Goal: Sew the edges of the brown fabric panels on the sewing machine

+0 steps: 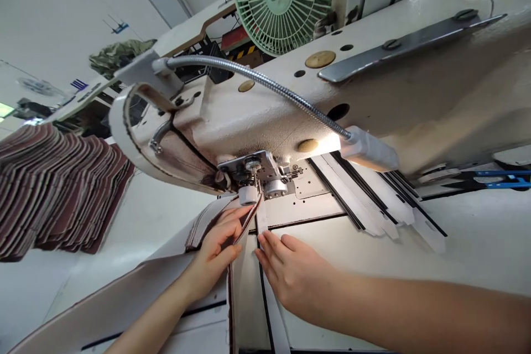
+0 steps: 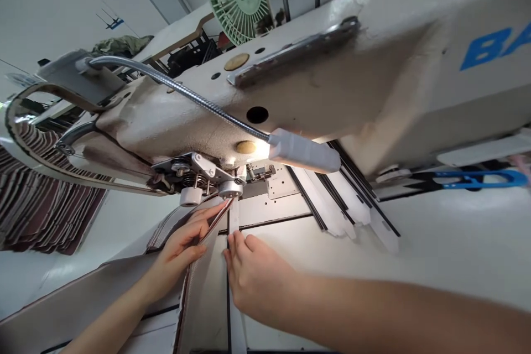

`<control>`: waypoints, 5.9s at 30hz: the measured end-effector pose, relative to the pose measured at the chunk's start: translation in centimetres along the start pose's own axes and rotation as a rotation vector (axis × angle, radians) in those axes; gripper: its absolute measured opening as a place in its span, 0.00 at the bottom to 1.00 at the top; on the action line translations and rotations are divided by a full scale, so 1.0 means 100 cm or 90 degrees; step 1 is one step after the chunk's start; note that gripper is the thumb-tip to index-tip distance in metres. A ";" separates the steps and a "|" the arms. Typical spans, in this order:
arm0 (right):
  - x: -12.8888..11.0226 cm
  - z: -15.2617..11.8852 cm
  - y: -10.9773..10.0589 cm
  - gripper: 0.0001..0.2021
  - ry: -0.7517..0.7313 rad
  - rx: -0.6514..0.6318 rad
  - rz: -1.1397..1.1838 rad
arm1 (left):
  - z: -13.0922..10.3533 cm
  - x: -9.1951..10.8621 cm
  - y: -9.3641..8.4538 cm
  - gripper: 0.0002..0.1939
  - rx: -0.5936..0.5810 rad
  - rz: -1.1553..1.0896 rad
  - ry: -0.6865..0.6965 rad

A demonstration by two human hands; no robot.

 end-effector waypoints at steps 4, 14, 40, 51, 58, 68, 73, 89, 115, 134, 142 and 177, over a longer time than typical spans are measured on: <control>-0.002 0.000 0.001 0.19 -0.001 -0.001 0.003 | -0.003 -0.002 -0.001 0.08 -0.009 0.030 0.000; -0.002 0.001 0.001 0.18 0.012 0.020 0.012 | 0.013 0.010 0.004 0.06 -0.060 0.299 0.031; -0.003 -0.016 -0.019 0.17 0.042 0.013 -0.057 | 0.026 0.009 0.006 0.09 -0.181 0.314 0.104; -0.001 -0.016 -0.015 0.15 0.034 -0.013 -0.033 | 0.026 0.012 0.010 0.08 -0.142 0.278 0.134; 0.003 -0.010 -0.023 0.16 0.049 0.016 -0.013 | 0.027 0.021 0.022 0.05 -0.079 0.353 0.034; -0.001 -0.008 -0.007 0.16 0.013 0.000 0.003 | 0.028 0.002 -0.019 0.05 -0.045 0.045 0.010; 0.002 -0.003 0.000 0.16 0.031 0.002 0.023 | 0.023 0.008 -0.011 0.06 -0.013 0.110 0.058; 0.002 0.003 -0.005 0.15 0.028 0.013 -0.006 | 0.019 0.015 0.004 0.06 -0.024 0.242 0.099; 0.003 0.005 0.004 0.13 0.053 -0.032 0.002 | 0.022 0.020 0.016 0.08 -0.097 0.326 0.064; 0.012 0.007 -0.014 0.11 0.047 0.044 0.026 | 0.032 0.025 0.025 0.10 -0.155 0.389 0.020; 0.018 0.009 -0.012 0.11 0.047 0.032 0.028 | 0.038 0.025 0.022 0.11 -0.148 0.400 0.020; 0.031 0.011 0.000 0.16 0.096 0.021 0.028 | 0.053 0.014 0.014 0.10 -0.045 0.379 0.085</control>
Point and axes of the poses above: each hand's wrist, its own z-axis towards the middle knuckle, its own y-axis out of the palm, x = y × z, the point moved 5 cm from there along z, towards the middle knuckle, and after that the axes turned 14 degrees about y, right-handed, at the moved point
